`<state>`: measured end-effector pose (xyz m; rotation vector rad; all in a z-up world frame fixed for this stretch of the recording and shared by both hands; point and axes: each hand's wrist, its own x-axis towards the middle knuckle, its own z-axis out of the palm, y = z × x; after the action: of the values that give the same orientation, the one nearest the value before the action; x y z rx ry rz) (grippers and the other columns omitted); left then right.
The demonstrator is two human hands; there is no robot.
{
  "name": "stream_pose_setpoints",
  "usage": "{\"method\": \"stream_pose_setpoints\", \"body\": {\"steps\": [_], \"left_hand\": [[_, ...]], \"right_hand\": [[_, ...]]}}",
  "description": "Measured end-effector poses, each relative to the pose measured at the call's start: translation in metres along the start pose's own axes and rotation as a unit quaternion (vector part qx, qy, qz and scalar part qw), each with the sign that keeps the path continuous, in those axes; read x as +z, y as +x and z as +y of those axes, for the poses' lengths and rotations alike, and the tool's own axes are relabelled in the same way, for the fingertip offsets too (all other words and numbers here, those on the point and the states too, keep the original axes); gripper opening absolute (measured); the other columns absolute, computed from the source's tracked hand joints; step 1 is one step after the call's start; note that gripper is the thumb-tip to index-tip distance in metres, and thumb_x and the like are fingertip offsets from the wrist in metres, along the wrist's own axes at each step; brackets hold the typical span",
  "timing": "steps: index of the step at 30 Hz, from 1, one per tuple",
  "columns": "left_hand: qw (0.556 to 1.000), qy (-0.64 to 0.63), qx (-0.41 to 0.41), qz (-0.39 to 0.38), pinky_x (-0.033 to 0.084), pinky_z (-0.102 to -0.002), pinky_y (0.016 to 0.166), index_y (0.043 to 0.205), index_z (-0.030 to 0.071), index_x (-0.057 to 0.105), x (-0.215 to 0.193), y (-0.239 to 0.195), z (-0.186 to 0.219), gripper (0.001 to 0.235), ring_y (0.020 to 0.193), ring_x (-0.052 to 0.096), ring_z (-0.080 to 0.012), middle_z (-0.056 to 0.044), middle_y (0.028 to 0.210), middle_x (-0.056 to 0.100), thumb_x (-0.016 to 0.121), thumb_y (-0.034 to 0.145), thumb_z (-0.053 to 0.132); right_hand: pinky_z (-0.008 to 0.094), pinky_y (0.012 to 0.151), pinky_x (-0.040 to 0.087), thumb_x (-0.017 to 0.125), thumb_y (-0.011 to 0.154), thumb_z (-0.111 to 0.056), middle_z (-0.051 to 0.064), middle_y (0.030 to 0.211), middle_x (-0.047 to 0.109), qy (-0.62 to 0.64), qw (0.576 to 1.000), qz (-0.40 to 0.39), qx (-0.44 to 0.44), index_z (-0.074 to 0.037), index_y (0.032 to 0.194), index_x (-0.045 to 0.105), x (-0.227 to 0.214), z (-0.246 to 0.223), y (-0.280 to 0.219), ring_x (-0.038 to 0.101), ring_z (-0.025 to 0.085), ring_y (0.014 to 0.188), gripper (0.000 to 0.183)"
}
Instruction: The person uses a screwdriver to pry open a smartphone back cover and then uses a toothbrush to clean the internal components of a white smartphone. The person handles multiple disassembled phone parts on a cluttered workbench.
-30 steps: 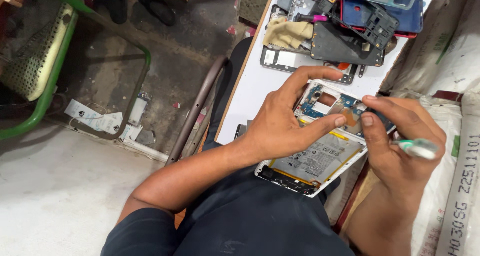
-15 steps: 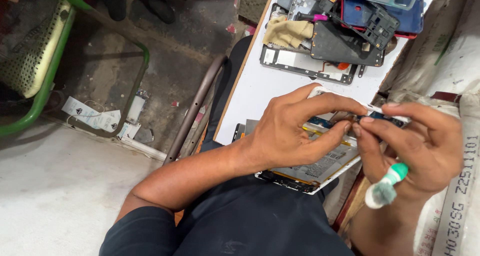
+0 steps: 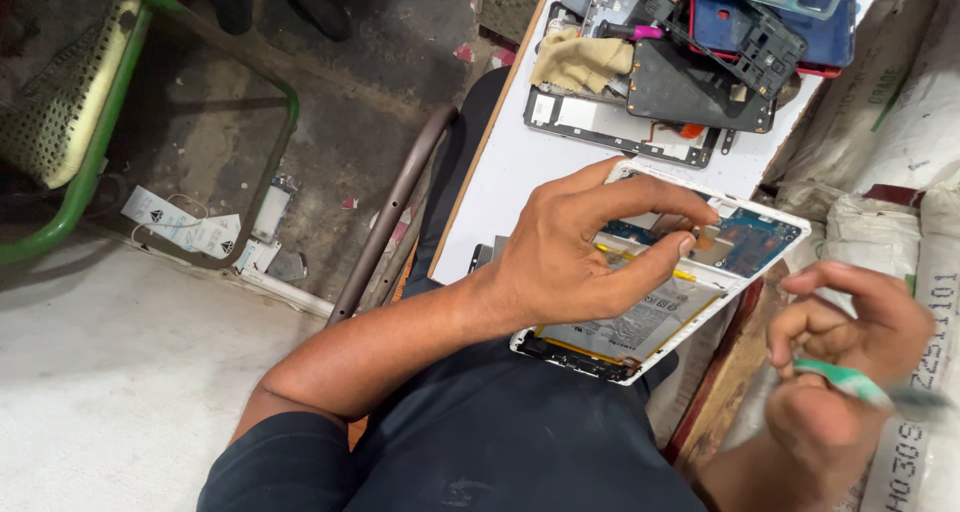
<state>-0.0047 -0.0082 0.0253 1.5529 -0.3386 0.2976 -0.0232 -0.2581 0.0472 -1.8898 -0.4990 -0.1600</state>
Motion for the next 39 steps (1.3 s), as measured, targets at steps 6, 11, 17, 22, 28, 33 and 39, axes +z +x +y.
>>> {"method": "stream_pose_setpoints", "body": {"steps": [6, 11, 17, 22, 28, 33, 39], "left_hand": [[1.0, -0.005, 0.016, -0.021, 0.063, -0.022, 0.086, 0.122, 0.012, 0.071, -0.002, 0.004, -0.004, 0.02, 0.098, 0.076, -0.0108, -0.004, 0.11, 0.077, 0.072, 0.103, 0.008], [0.999, 0.003, 0.005, -0.034, 0.063, -0.022, 0.084, 0.127, 0.015, 0.069, 0.0, 0.003, -0.005, 0.026, 0.096, 0.076, -0.01, -0.005, 0.109, 0.075, 0.072, 0.102, 0.009], [0.999, 0.016, 0.001, -0.029, 0.061, -0.023, 0.085, 0.129, 0.018, 0.068, 0.001, 0.005, -0.005, 0.028, 0.093, 0.074, -0.0097, -0.004, 0.105, 0.076, 0.073, 0.102, 0.008], [1.0, 0.017, -0.007, -0.025, 0.061, -0.023, 0.084, 0.129, 0.018, 0.068, 0.0, 0.004, -0.005, 0.03, 0.092, 0.074, -0.0103, -0.004, 0.102, 0.076, 0.074, 0.101, 0.008], [0.999, 0.021, -0.006, -0.023, 0.062, -0.024, 0.086, 0.131, 0.018, 0.067, 0.001, 0.003, -0.011, 0.033, 0.095, 0.075, -0.0119, -0.005, 0.103, 0.075, 0.074, 0.1, 0.009], [0.999, 0.021, -0.001, -0.031, 0.062, -0.025, 0.094, 0.136, 0.019, 0.064, 0.001, 0.003, -0.018, 0.037, 0.103, 0.075, -0.0124, -0.004, 0.116, 0.075, 0.072, 0.101, 0.009], [0.999, -0.027, 0.002, -0.034, 0.061, -0.024, 0.1, 0.152, 0.018, 0.045, -0.004, 0.0, -0.019, 0.055, 0.118, 0.073, -0.0115, -0.003, 0.151, 0.058, 0.07, 0.103, 0.009]], "right_hand": [[0.022, 0.058, 0.044, 0.055, 0.108, -0.022, 0.014, 0.103, 0.062, -0.204, 0.977, -0.023, 0.058, -0.002, 0.135, 0.057, -0.028, 0.005, -0.018, 0.054, 0.015, 0.069, 0.034], [0.023, 0.073, 0.055, 0.061, 0.11, -0.002, 0.011, 0.097, 0.066, -0.272, 0.954, -0.119, -0.036, -0.013, 0.15, 0.057, -0.029, 0.014, -0.011, 0.067, 0.016, 0.08, 0.041], [0.024, 0.071, 0.056, 0.058, 0.096, 0.018, 0.008, 0.082, 0.065, -0.275, 0.955, -0.107, -0.005, -0.016, 0.147, 0.065, -0.021, 0.025, -0.01, 0.068, 0.014, 0.073, 0.062], [0.023, 0.07, 0.056, 0.05, 0.086, 0.021, 0.008, 0.081, 0.064, -0.244, 0.964, -0.105, -0.002, -0.015, 0.142, 0.066, -0.017, 0.028, -0.009, 0.067, 0.013, 0.072, 0.069], [0.023, 0.069, 0.056, 0.051, 0.085, 0.021, 0.007, 0.084, 0.065, -0.246, 0.963, -0.11, 0.01, -0.016, 0.143, 0.065, -0.015, 0.03, -0.007, 0.067, 0.012, 0.069, 0.07], [0.023, 0.067, 0.056, 0.05, 0.085, 0.021, 0.006, 0.084, 0.067, -0.264, 0.956, -0.124, 0.009, -0.019, 0.143, 0.066, -0.011, 0.023, 0.006, 0.067, 0.011, 0.066, 0.072], [0.035, 0.066, 0.053, 0.061, 0.079, 0.015, 0.007, 0.077, 0.064, -0.389, 0.906, -0.162, -0.042, -0.02, 0.139, 0.068, -0.009, -0.001, 0.028, 0.062, 0.019, 0.065, 0.069]]}}
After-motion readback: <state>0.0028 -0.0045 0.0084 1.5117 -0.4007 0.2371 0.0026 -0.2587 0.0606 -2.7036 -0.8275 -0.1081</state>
